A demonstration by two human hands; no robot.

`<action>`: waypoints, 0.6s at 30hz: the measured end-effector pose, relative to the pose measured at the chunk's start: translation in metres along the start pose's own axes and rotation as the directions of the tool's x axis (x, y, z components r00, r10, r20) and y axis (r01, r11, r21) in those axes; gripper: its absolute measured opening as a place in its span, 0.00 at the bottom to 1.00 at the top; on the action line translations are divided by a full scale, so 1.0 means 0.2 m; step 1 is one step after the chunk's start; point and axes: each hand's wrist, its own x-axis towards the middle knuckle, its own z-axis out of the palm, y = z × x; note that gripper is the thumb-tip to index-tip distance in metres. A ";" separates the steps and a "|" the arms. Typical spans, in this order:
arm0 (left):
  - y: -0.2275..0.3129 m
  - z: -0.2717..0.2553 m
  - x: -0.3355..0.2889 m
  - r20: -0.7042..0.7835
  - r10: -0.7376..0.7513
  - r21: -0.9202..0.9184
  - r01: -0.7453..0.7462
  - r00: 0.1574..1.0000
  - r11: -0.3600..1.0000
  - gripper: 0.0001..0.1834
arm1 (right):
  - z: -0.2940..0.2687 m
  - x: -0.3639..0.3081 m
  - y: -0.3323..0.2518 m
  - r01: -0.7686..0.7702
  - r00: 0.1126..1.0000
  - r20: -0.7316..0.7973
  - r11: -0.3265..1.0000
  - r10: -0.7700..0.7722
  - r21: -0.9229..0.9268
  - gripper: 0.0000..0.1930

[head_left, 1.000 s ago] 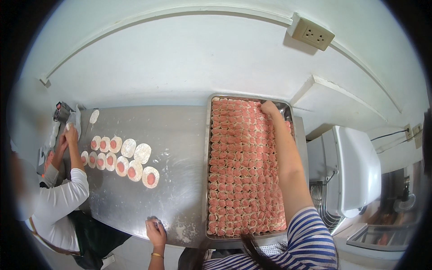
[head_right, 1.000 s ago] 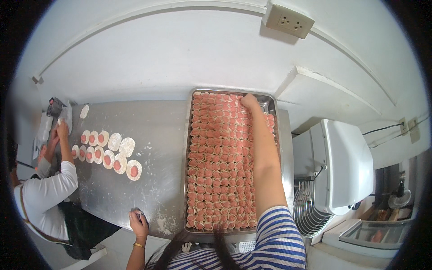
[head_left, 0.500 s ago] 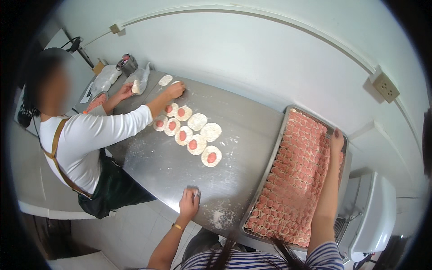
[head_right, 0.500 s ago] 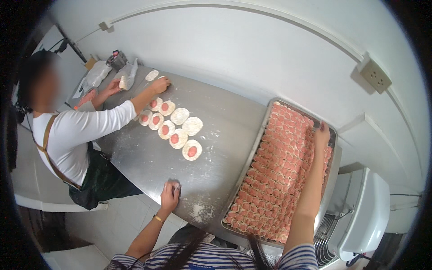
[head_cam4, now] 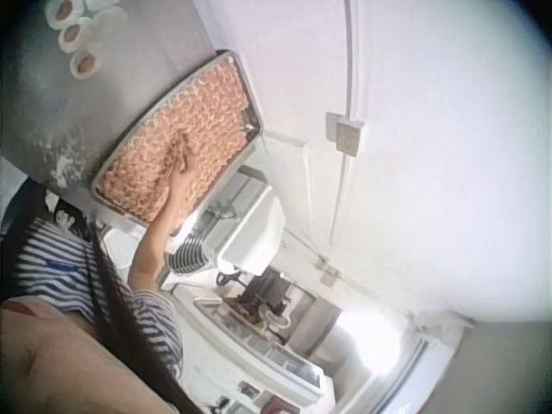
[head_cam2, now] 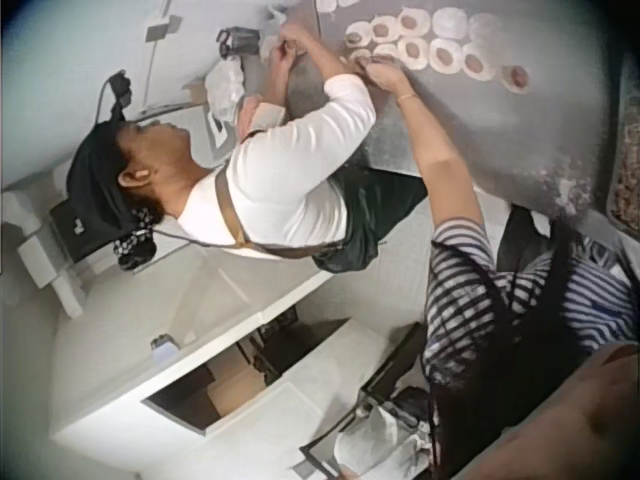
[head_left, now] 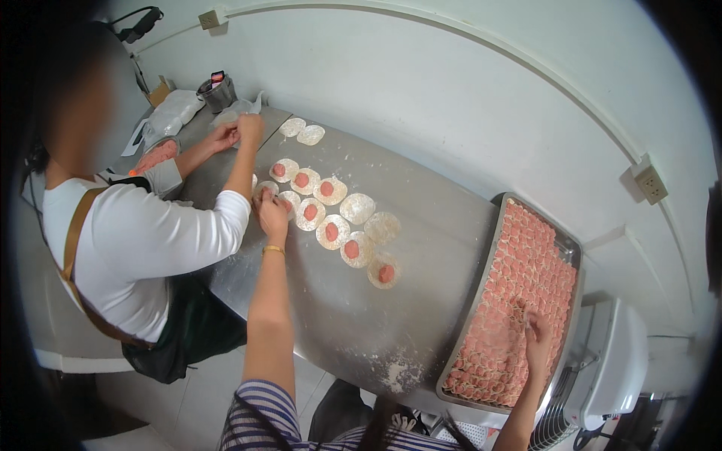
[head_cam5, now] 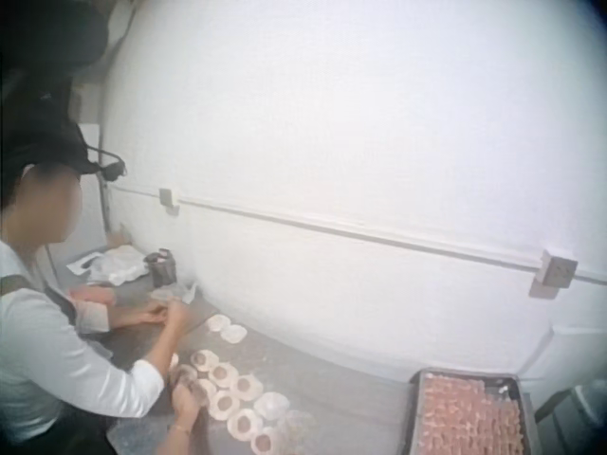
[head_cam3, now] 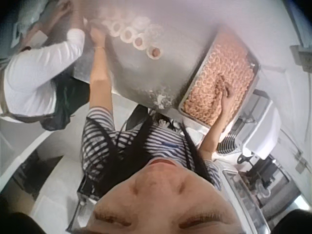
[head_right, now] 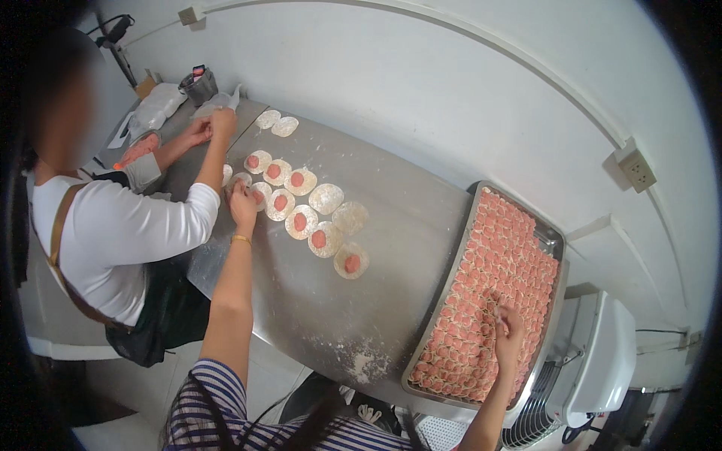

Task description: The person places small portions of pink filling onto round dough wrappers laid out on a stainless steel table, folds each wrapper to enclose the filling, and places the finished dumplings onto a large metal tray. Another person assists by preparing additional wrappers nearby.

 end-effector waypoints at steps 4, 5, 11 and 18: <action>0.18 -0.03 0.15 0.114 -0.009 0.141 -0.007 0.993 0.990 0.14 | -0.03 -0.22 0.00 -0.061 0.998 -0.025 0.998 0.060 -0.031 0.15; 0.19 -0.04 0.21 0.182 -0.088 0.171 0.057 0.979 0.984 0.14 | -0.03 -0.26 -0.02 -0.069 0.997 -0.033 0.997 0.068 -0.025 0.15; 0.21 0.05 0.38 0.438 -0.365 0.314 0.241 0.822 0.918 0.14 | 0.01 -0.37 -0.22 -0.175 0.983 -0.064 0.983 0.172 -0.050 0.15; 0.41 0.08 0.47 0.509 -0.170 0.212 0.068 0.844 0.975 0.15 | 0.06 -0.38 -0.34 -0.199 0.979 -0.055 0.980 0.197 -0.029 0.16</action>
